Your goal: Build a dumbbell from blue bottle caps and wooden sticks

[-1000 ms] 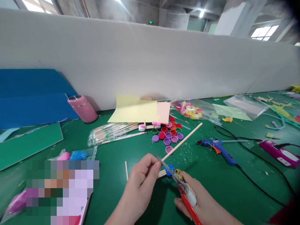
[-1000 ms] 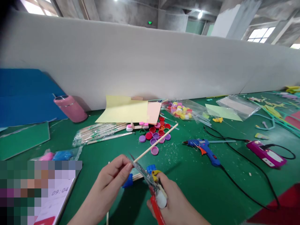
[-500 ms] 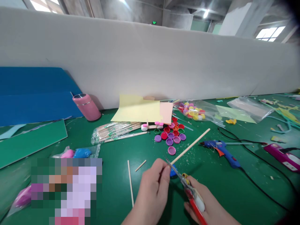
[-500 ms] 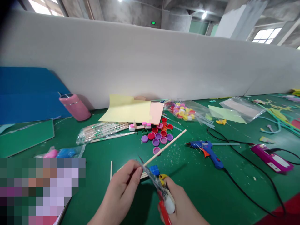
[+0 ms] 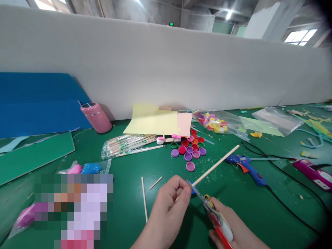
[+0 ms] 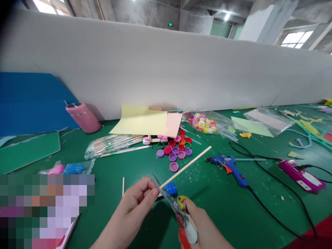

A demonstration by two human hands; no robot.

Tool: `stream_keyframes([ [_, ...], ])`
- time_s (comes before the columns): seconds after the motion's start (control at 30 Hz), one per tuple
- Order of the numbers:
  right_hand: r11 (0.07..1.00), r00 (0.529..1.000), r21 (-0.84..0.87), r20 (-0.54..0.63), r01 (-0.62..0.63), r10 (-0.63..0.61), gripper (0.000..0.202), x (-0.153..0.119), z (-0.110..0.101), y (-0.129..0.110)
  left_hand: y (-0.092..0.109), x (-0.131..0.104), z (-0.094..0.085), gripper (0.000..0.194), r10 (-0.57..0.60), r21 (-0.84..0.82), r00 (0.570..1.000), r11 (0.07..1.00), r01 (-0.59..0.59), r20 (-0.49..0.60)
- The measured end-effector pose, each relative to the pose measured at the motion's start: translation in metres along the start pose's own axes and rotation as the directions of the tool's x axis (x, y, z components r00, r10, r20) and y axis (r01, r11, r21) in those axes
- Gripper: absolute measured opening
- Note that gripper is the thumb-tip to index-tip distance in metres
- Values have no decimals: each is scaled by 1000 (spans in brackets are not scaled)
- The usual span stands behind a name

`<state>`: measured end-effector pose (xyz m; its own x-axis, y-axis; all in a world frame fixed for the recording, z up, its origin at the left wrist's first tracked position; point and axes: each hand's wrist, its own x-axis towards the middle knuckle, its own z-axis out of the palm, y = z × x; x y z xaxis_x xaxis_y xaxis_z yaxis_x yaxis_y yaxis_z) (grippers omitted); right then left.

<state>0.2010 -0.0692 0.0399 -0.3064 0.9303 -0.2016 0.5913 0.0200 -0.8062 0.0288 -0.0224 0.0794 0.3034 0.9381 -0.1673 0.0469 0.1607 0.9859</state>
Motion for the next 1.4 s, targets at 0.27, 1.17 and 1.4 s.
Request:
stream_keyframes([
  [0.27, 960, 985, 227, 89, -167, 150, 24, 1, -5, -17, -10, 4, -3, 25, -38, -218, 998, 975, 48, 50],
  [1.17, 998, 992, 28, -113, -60, 63, 33, 3, 0, -9, -11, 5, -7, 26, -35, -458, 981, 881, 121, 191],
  [1.4, 1000, 981, 15, -194, -17, 19, 30, 3, -12, 4, -1, 2, -16, 23, 47, -635, 978, 766, 96, 204],
])
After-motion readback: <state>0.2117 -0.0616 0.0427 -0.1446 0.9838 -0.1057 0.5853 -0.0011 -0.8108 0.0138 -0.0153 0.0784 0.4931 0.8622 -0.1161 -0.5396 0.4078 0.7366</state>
